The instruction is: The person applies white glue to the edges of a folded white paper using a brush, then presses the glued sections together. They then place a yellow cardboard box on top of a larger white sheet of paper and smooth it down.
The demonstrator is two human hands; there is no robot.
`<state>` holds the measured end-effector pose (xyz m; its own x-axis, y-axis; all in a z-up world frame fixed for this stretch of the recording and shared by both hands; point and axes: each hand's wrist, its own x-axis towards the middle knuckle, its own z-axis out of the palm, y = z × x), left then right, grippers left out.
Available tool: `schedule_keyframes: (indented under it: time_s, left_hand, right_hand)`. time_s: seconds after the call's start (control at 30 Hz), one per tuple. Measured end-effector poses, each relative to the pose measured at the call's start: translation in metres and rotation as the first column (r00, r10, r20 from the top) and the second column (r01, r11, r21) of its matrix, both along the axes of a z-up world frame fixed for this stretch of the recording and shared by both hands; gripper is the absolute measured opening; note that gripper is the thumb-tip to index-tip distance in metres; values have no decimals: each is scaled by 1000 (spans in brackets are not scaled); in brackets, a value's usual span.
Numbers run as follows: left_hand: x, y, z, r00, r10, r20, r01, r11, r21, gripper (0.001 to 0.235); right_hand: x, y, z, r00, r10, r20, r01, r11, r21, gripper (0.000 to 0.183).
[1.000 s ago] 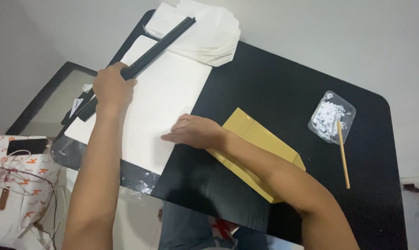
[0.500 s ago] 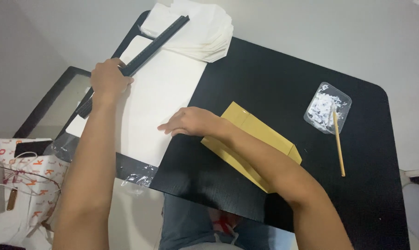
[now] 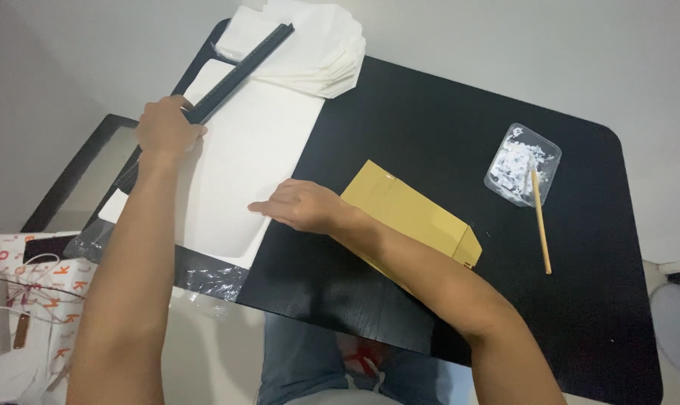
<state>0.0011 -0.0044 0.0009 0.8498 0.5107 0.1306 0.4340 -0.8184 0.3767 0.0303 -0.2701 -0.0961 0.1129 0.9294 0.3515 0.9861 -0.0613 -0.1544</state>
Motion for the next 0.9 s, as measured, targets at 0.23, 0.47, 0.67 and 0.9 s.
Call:
schedule_keyframes:
  time_s: [0.23, 0.47, 0.67, 0.9]
  left_hand:
    - [3, 4, -8, 999, -24, 29, 24, 999, 24, 44]
    - [-2, 2, -6, 995, -93, 21, 92, 994, 53, 49]
    - [-25, -54, 13, 918, -377, 120, 359, 922, 147, 39]
    - [-86, -200, -12, 691, -708, -145, 716, 698, 7, 32]
  right_hand:
    - [-20, -26, 26, 986, 44, 161, -70, 985, 159, 10]
    - [-57, -99, 54, 942, 2, 335, -69, 979, 191, 12]
    - [-87, -186, 43, 999, -16, 42, 5, 971, 238, 20]
    - [-111, -240, 34, 980, -117, -162, 149, 968, 202, 31]
